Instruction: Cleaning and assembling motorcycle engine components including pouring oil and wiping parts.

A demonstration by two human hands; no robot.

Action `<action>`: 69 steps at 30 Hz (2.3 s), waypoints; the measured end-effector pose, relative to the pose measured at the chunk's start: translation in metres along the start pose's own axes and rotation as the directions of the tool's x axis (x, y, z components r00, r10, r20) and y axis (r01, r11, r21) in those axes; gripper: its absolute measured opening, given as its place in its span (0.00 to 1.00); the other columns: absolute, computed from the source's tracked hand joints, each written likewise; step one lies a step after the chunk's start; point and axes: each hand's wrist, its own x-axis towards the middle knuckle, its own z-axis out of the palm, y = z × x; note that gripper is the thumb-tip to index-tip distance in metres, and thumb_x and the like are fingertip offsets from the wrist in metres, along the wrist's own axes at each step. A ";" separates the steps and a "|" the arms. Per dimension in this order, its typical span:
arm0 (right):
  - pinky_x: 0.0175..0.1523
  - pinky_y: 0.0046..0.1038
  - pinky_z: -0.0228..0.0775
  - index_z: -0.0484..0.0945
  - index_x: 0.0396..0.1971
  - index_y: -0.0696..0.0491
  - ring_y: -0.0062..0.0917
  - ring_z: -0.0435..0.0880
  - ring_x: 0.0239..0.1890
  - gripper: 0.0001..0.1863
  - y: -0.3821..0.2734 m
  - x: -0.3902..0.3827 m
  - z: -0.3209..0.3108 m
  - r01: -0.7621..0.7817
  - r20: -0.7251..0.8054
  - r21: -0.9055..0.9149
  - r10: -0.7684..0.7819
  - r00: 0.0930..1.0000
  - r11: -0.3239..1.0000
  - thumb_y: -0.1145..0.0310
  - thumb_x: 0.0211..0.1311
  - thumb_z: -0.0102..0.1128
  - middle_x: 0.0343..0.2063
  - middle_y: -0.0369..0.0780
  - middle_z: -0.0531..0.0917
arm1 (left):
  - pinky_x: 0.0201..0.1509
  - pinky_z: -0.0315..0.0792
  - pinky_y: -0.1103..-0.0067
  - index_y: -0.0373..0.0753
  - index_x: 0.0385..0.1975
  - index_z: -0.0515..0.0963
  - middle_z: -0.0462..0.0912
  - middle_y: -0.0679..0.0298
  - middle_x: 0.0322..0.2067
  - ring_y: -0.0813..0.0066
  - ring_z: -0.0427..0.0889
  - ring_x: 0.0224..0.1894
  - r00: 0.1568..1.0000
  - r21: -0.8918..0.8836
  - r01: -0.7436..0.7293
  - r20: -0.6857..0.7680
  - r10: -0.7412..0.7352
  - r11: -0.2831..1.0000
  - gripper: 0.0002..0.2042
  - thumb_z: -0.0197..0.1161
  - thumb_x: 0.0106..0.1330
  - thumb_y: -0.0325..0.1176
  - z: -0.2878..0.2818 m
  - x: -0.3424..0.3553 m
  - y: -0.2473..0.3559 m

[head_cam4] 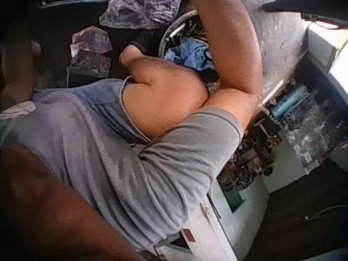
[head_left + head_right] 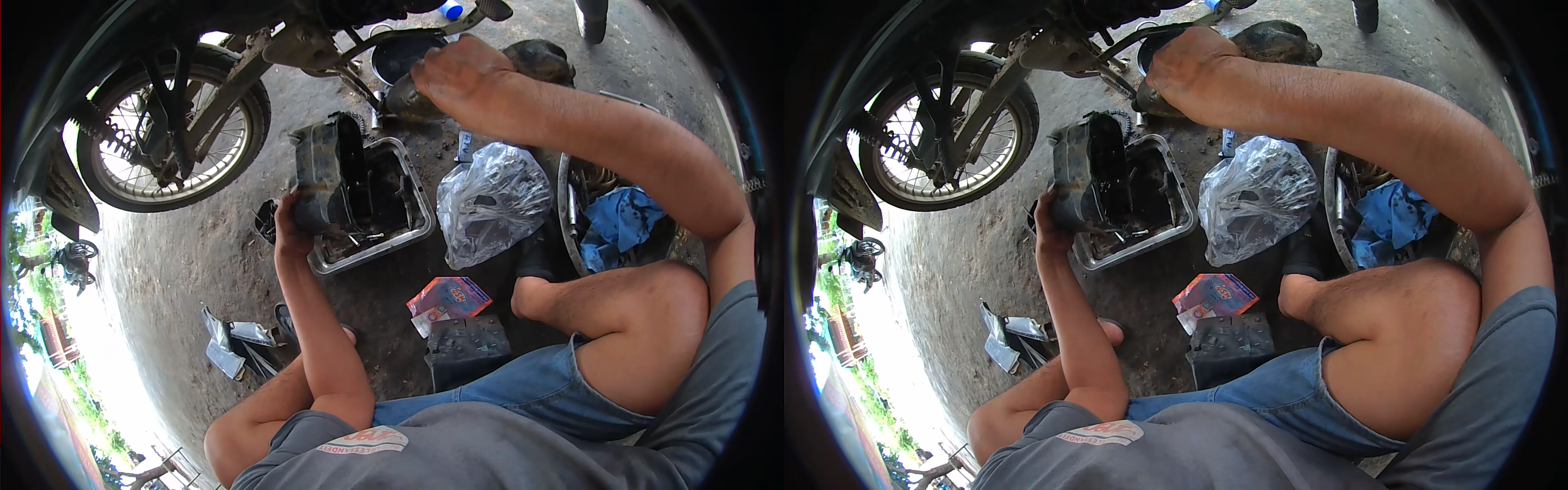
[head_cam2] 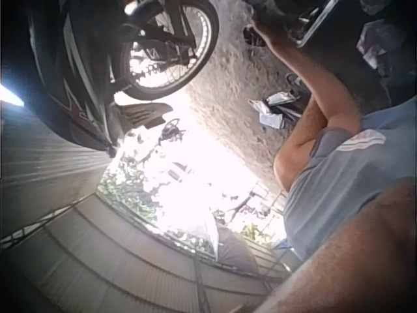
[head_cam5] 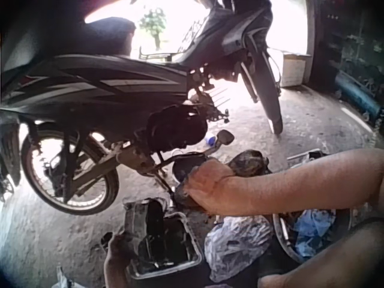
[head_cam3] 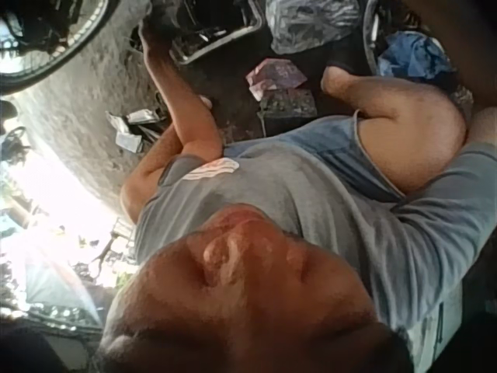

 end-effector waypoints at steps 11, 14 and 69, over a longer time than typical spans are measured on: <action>0.52 0.35 0.73 0.79 0.49 0.53 0.31 0.85 0.46 0.22 -0.004 -0.017 -0.034 0.071 -0.286 -0.086 -0.093 0.954 0.994 0.68 0.51 0.66 0.39 0.39 0.83 | 0.60 0.77 0.62 0.41 0.57 0.78 0.85 0.59 0.51 0.58 0.84 0.53 1.000 -0.161 0.007 0.017 -0.005 0.987 0.26 0.63 0.63 0.49 -0.013 0.001 -0.028; 0.50 0.35 0.74 0.80 0.46 0.51 0.30 0.85 0.45 0.21 -0.015 -0.015 -0.050 0.043 -0.108 -0.003 -0.043 0.993 0.999 0.68 0.49 0.67 0.37 0.38 0.82 | 0.61 0.77 0.61 0.40 0.60 0.75 0.84 0.58 0.53 0.57 0.84 0.54 0.999 -0.130 0.034 0.027 -0.030 0.991 0.29 0.64 0.62 0.51 -0.014 0.003 -0.031; 0.63 0.38 0.72 0.76 0.59 0.60 0.42 0.83 0.57 0.42 0.092 -0.121 0.035 -0.507 0.275 0.593 0.434 0.858 0.626 0.47 0.51 0.79 0.52 0.52 0.85 | 0.44 0.82 0.72 0.36 0.69 0.66 0.83 0.54 0.43 0.65 0.87 0.41 0.967 0.362 -0.214 -0.057 0.250 0.907 0.36 0.70 0.59 0.36 0.073 -0.051 0.071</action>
